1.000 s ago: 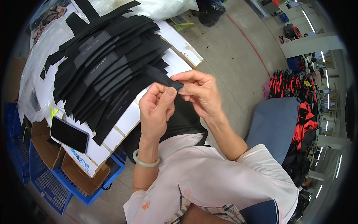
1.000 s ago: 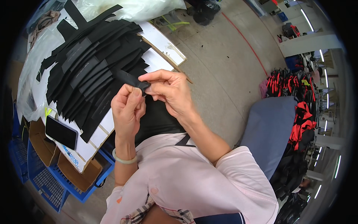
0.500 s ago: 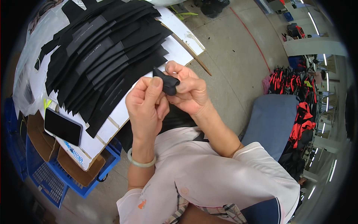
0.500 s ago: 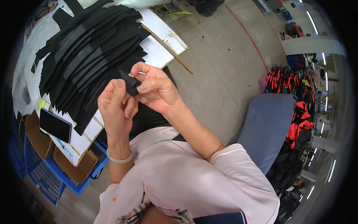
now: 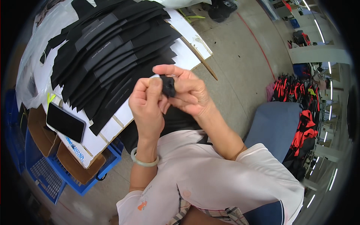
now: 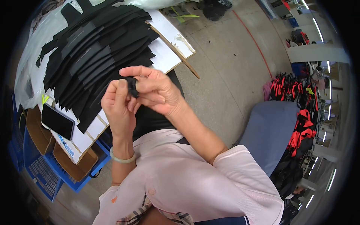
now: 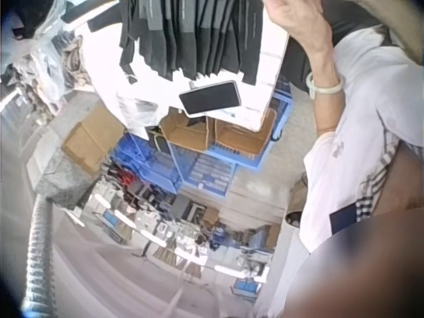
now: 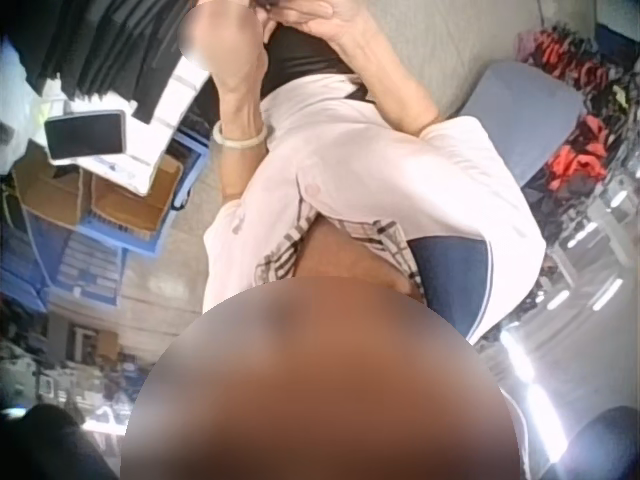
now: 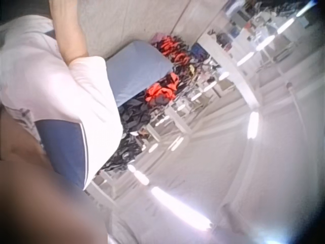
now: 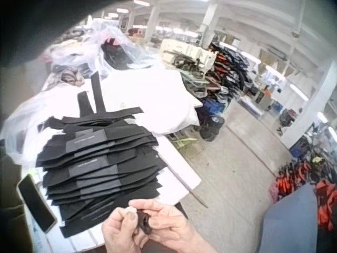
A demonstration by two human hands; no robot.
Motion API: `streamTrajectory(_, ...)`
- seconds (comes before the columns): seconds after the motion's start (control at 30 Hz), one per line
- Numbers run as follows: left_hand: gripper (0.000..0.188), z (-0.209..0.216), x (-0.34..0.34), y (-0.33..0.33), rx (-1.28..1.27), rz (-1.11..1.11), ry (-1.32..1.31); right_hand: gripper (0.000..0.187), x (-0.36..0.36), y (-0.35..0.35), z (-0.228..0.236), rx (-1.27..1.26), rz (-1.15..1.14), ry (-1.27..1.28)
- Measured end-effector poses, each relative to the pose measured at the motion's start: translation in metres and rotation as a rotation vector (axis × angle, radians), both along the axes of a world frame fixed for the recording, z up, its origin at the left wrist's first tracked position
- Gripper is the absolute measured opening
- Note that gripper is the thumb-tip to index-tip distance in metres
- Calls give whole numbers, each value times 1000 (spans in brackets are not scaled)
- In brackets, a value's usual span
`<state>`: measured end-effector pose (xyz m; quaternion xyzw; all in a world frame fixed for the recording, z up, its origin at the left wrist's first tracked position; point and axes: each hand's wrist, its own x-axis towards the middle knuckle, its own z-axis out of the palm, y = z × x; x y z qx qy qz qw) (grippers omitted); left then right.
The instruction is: Folding and stacking black fabric straps for assembly at a manufacturing workbench.
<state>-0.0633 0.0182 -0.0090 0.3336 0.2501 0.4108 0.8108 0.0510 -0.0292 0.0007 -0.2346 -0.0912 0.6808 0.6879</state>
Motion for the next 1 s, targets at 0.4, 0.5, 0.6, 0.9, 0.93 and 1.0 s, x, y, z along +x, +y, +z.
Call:
streamTrajectory(0.4,15,3,-19,12,253,-34,139,33,21,-3,16,-62,-34,-484)
streamTrajectory(0.5,12,10,-21,9,310,-17,188,32,17,-1,25,-68,-44,-513)
streamTrajectory(0.6,17,10,-22,10,367,4,206,32,13,0,31,-68,-58,-609)
streamTrajectory(0.9,13,-20,-16,28,1104,360,731,24,-5,-11,43,-82,-95,-764)
streamTrajectory(0.93,14,-32,-24,37,775,351,682,20,-13,-17,53,-99,-79,-816)
streamTrajectory(1.0,14,-32,-38,50,374,313,559,16,-17,-26,57,-77,-144,-1029)
